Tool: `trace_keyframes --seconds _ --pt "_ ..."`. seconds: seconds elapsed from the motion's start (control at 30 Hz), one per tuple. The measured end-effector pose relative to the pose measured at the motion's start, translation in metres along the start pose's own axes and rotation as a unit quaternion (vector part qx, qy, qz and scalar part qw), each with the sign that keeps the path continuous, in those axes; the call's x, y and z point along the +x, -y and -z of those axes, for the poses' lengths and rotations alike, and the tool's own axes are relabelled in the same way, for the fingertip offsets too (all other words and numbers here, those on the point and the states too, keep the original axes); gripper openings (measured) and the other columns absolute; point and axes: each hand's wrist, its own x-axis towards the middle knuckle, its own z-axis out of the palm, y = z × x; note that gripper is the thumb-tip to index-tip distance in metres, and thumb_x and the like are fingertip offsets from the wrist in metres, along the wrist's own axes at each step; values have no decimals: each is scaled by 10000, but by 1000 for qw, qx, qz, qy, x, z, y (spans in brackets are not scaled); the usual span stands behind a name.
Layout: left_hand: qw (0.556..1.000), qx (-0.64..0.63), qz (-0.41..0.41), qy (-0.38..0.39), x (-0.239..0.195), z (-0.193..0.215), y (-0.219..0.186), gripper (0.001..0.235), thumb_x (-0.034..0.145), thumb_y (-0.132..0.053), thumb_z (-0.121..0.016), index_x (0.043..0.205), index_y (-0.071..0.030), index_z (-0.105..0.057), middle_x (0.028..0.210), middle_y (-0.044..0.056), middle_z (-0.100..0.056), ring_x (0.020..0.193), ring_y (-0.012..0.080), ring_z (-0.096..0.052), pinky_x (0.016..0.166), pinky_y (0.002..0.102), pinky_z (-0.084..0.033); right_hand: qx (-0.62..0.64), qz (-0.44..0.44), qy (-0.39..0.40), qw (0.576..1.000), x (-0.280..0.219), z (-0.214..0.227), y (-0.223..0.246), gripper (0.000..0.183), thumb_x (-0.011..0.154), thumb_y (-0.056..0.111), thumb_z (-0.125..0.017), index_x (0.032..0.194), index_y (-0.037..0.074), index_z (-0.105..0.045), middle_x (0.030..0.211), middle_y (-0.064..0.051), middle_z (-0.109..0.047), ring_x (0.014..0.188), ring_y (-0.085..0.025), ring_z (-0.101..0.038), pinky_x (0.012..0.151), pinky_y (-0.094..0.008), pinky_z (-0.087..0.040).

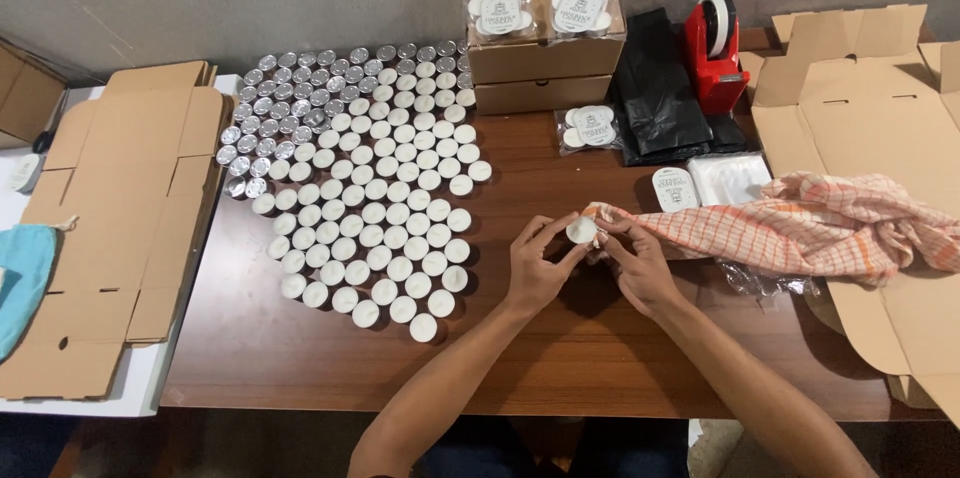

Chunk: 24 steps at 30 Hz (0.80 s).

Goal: Cleaning individual tea light candles with a cloth and placing them into small plastic bags for packaging.

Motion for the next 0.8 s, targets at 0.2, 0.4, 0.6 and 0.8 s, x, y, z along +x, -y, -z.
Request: trace_keyframes --seconds 0.2,0.4,0.6,0.8 --pt "999 17 -31 30 2 6 1 421 804 -105 -874 1208 -109 -754 903 76 -667 853 251 -699 770 368 -582 3 -27 25 999 -11 -25 33 330 975 -36 -596 1299 -49 -658 1240 -108 -665 1024 -159 -616 920 -328 -559" --pt "997 57 -23 49 1 7 2 410 806 -169 -877 1198 -154 -761 897 47 -679 823 216 -709 732 341 -598 3 -5 24 1000 -12 -22 33 290 957 -49 -625 1241 -34 -680 1137 -115 -689 942 -162 -670 857 -302 -583" --pt "997 23 -44 53 1 8 -1 403 786 -189 -889 1170 -148 -774 868 49 -665 661 172 -609 586 274 -525 71 -84 72 991 -3 4 22 374 973 -54 -550 1343 -63 -603 1181 -114 -657 923 -154 -670 768 -230 -583" --pt "998 12 -29 49 -2 3 8 409 785 -185 -887 1177 -163 -769 883 50 -670 586 129 -584 518 259 -474 112 -107 94 983 -10 -14 39 442 975 -47 -517 1416 -35 -542 1293 -162 -641 1015 -227 -682 862 -318 -592"
